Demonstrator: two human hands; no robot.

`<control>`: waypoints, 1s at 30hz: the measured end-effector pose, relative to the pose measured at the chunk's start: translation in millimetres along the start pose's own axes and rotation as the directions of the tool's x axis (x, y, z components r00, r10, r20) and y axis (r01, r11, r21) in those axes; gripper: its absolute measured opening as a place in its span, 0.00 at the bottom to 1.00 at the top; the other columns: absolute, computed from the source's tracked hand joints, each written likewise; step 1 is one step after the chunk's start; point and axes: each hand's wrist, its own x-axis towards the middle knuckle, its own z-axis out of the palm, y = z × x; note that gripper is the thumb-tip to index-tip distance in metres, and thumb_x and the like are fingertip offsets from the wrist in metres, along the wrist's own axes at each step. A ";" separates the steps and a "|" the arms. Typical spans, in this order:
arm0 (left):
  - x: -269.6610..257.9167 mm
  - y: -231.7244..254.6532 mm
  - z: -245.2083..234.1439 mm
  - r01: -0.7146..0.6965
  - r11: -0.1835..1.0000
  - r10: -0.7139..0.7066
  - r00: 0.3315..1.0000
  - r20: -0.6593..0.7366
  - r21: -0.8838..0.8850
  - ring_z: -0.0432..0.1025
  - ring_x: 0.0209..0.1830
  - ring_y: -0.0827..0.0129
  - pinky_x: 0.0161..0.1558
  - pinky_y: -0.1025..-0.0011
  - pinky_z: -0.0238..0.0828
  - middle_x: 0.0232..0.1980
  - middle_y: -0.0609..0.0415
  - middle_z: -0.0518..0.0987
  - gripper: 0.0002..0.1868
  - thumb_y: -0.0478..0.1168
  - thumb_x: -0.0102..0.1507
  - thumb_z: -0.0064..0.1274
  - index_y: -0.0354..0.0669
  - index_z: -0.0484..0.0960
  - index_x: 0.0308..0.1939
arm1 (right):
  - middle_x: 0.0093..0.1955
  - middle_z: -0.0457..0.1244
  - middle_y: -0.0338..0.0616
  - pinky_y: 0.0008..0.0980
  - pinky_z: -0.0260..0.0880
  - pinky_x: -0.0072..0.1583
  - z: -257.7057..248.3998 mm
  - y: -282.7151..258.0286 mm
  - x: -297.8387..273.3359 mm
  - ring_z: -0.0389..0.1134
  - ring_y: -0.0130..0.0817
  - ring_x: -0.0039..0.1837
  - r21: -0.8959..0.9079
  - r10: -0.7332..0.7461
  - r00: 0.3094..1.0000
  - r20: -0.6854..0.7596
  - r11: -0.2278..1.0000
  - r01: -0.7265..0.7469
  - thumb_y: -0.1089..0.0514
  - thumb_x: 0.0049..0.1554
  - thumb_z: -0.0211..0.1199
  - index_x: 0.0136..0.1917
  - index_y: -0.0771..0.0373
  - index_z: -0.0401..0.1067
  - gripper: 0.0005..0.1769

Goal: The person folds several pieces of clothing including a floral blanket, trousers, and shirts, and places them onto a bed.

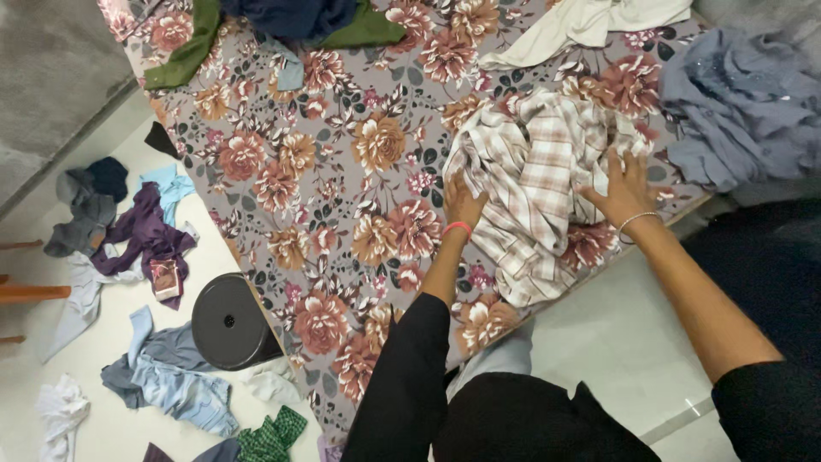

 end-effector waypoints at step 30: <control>63.8 37.2 91.2 0.336 0.367 -0.087 0.941 0.328 -0.867 0.73 0.57 0.64 0.58 0.69 0.69 0.59 0.46 0.78 0.40 0.45 0.54 0.67 0.29 0.69 0.65 | 0.68 0.62 0.60 0.34 0.66 0.61 164.5 -11.2 166.4 0.65 0.43 0.63 0.787 0.117 0.966 0.231 0.561 -0.257 0.56 0.48 0.69 0.81 0.77 0.49 0.55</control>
